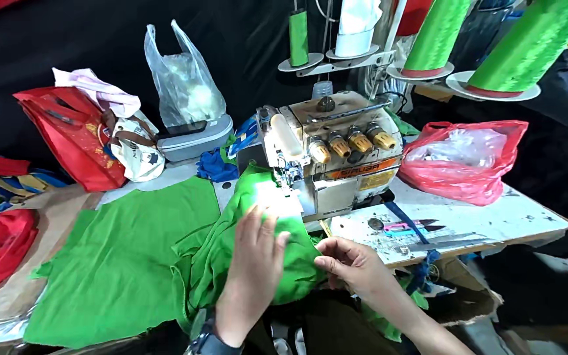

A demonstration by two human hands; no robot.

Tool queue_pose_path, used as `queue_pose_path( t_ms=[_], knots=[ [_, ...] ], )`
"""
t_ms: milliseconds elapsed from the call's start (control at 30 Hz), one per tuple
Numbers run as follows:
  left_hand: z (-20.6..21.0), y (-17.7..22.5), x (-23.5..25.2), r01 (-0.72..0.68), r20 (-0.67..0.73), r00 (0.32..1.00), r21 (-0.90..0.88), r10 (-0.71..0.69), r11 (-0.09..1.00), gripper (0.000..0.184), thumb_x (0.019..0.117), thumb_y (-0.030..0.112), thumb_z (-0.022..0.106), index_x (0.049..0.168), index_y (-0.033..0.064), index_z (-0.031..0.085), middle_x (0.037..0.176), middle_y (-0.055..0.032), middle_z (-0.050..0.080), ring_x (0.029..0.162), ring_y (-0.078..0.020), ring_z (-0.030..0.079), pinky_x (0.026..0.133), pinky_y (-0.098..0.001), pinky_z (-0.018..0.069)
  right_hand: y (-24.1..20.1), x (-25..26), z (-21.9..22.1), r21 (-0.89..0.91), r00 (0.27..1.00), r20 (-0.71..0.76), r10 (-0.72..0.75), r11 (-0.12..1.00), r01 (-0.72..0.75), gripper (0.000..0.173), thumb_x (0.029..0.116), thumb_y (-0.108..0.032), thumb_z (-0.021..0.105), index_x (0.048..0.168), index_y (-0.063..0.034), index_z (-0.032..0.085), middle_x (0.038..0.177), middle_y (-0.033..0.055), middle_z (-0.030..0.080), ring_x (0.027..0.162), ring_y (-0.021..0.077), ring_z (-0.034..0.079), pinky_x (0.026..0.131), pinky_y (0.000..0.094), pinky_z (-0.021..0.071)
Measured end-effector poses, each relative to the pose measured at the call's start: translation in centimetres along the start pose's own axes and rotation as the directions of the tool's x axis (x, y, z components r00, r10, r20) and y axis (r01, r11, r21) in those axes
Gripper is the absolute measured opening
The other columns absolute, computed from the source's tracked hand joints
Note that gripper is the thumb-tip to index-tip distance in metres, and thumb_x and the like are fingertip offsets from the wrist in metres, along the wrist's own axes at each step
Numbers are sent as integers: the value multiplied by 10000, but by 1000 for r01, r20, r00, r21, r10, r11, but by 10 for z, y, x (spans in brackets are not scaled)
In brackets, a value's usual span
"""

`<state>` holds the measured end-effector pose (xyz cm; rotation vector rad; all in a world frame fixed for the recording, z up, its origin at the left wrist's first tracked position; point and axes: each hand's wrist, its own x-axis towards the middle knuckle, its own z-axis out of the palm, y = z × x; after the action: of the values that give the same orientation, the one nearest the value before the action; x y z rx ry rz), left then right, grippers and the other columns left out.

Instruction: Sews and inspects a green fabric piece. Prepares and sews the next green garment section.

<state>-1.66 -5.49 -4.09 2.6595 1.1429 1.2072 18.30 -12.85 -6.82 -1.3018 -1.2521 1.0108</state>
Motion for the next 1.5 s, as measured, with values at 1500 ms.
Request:
queue_pose_path(
  t_ms=[1500],
  knots=[
    [26,-123,141,-157,426,872,-224,242,962,515,1051,350,513,1426,0,561,1514,-200,494,1466,-317,400,1234,-467,264,-25,71,25,15,959,-191,-210,976,216,140,944,-52,701,966,-107,574,569,-63,501,406,-5,451,391,139,417]
  ],
)
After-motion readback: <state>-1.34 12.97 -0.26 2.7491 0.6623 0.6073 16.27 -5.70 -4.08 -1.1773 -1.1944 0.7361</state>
